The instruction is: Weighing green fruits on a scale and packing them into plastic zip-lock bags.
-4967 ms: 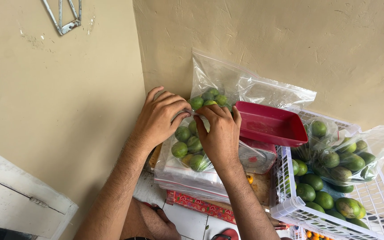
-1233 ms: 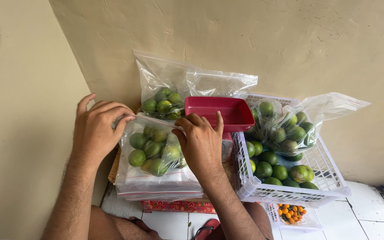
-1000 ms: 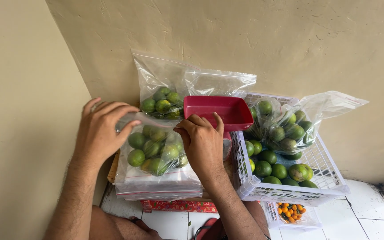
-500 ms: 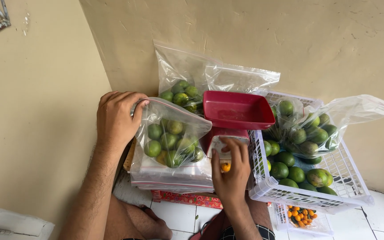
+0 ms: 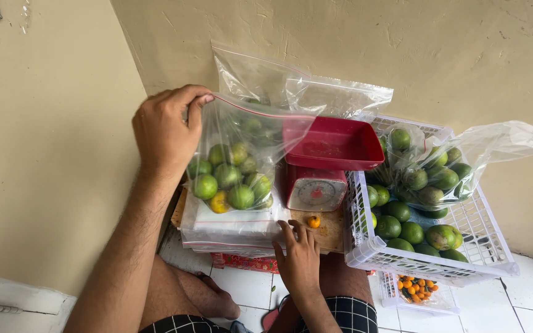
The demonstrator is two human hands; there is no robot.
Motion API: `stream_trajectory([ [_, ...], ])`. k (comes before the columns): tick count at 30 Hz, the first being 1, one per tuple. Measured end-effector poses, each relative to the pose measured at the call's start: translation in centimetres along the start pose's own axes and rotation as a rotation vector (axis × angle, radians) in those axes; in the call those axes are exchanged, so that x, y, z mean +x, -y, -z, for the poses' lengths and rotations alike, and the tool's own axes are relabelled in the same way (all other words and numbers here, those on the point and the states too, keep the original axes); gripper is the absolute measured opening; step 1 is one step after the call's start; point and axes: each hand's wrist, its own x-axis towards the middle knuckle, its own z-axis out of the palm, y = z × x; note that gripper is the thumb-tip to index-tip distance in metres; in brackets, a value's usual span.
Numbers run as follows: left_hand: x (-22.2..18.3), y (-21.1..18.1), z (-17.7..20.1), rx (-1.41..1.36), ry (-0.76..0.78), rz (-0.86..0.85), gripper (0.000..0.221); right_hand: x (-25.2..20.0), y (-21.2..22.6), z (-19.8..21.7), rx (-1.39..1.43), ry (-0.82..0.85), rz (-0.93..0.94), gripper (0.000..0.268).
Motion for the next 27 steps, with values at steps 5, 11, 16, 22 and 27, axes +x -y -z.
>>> stream_trajectory([
  [5,0.8,-0.3,4.8,-0.055,-0.087,-0.167,0.013,0.5,-0.9,-0.4,0.042,-0.116,0.029,0.029],
  [11,-1.1,1.2,9.4,-0.072,-0.121,-0.163,0.015,1.0,-0.8,1.2,0.192,-0.268,0.110,0.016],
  [16,-3.6,1.9,13.1,0.043,-0.094,-0.090,0.017,1.8,0.6,4.8,0.348,-0.396,0.149,0.018],
  [22,-6.5,2.5,16.6,0.127,-0.062,-0.021,0.011,3.3,0.8,5.9,0.587,-0.391,0.065,0.016],
  [27,-8.0,1.9,19.2,0.160,-0.057,0.068,0.014,4.0,0.4,5.4,0.624,-0.383,-0.096,0.010],
])
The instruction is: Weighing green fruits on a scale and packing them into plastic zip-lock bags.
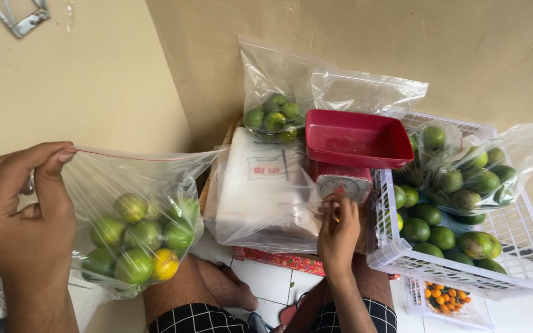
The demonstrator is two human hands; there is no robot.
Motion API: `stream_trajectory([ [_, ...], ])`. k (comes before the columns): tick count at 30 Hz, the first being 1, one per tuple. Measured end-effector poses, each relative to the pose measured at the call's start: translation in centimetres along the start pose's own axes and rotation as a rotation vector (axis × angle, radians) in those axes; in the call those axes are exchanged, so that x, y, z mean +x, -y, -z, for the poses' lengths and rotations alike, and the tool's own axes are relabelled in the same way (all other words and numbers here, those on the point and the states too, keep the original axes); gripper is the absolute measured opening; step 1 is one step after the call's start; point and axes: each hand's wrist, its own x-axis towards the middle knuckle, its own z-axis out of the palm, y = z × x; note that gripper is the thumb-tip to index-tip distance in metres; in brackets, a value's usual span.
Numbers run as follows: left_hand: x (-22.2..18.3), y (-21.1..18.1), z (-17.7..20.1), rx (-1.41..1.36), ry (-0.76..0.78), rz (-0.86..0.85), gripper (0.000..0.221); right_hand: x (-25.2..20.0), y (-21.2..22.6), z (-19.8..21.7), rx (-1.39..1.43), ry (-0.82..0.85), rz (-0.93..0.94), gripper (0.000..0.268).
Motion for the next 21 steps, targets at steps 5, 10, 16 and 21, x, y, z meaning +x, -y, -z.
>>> stream_trajectory([
  [5,-1.0,0.7,0.6,0.065,-0.009,-0.004,0.015,0.8,2.7,0.5,0.167,-0.015,-0.096,0.012],
  [10,-1.7,0.7,0.9,0.072,-0.019,0.015,0.014,0.7,3.1,1.4,0.264,-0.125,-0.041,0.010],
  [16,-2.0,-2.0,2.1,-0.026,0.021,0.354,0.014,0.7,0.3,4.8,0.903,-0.096,-0.152,0.009],
  [21,-2.4,-2.1,2.6,-0.006,0.070,0.480,0.014,-0.7,-6.9,3.1,0.555,0.396,-0.174,0.037],
])
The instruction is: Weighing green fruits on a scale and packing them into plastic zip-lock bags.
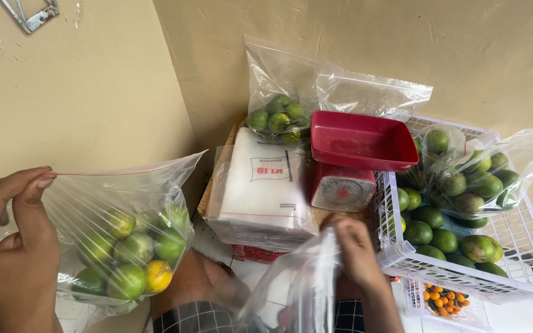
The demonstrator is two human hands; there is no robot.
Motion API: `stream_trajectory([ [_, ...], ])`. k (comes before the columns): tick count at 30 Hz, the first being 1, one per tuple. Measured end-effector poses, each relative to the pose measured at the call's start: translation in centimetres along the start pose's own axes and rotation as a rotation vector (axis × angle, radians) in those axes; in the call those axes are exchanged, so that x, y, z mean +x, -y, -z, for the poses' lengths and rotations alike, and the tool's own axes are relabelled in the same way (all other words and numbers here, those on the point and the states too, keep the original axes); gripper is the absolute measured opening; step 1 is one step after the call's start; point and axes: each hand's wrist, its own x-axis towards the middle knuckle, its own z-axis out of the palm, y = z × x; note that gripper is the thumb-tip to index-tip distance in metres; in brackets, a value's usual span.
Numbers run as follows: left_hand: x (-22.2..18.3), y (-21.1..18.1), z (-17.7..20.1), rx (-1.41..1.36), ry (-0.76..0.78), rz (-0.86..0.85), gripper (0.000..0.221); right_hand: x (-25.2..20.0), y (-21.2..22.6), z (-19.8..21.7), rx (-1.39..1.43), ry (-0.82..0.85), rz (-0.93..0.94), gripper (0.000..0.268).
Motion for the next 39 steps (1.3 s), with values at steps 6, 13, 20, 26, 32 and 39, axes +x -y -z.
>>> stream_trajectory([
  [6,-0.1,0.6,0.3,0.038,-0.022,-0.008,0.015,3.6,4.2,-9.9,-0.857,0.554,0.180,0.076],
  [13,-0.5,0.8,0.9,0.074,-0.027,-0.016,0.018,7.6,-4.6,-13.6,-1.181,0.434,0.444,0.063],
  [20,-0.5,-0.2,1.4,0.094,0.032,0.054,0.018,6.7,0.1,-13.9,-1.055,0.418,0.389,0.050],
  [26,-0.4,1.9,1.2,0.053,0.104,0.062,0.022,3.0,7.0,-11.4,-0.692,0.463,0.384,0.038],
  [32,-0.8,5.6,0.5,-0.059,0.159,-0.003,0.025,-1.9,7.7,-6.8,-0.373,0.295,0.232,0.019],
  [39,-0.5,24.4,-5.6,-0.494,0.200,-0.288,0.058,-7.6,8.9,-0.7,-0.235,0.059,0.158,0.029],
])
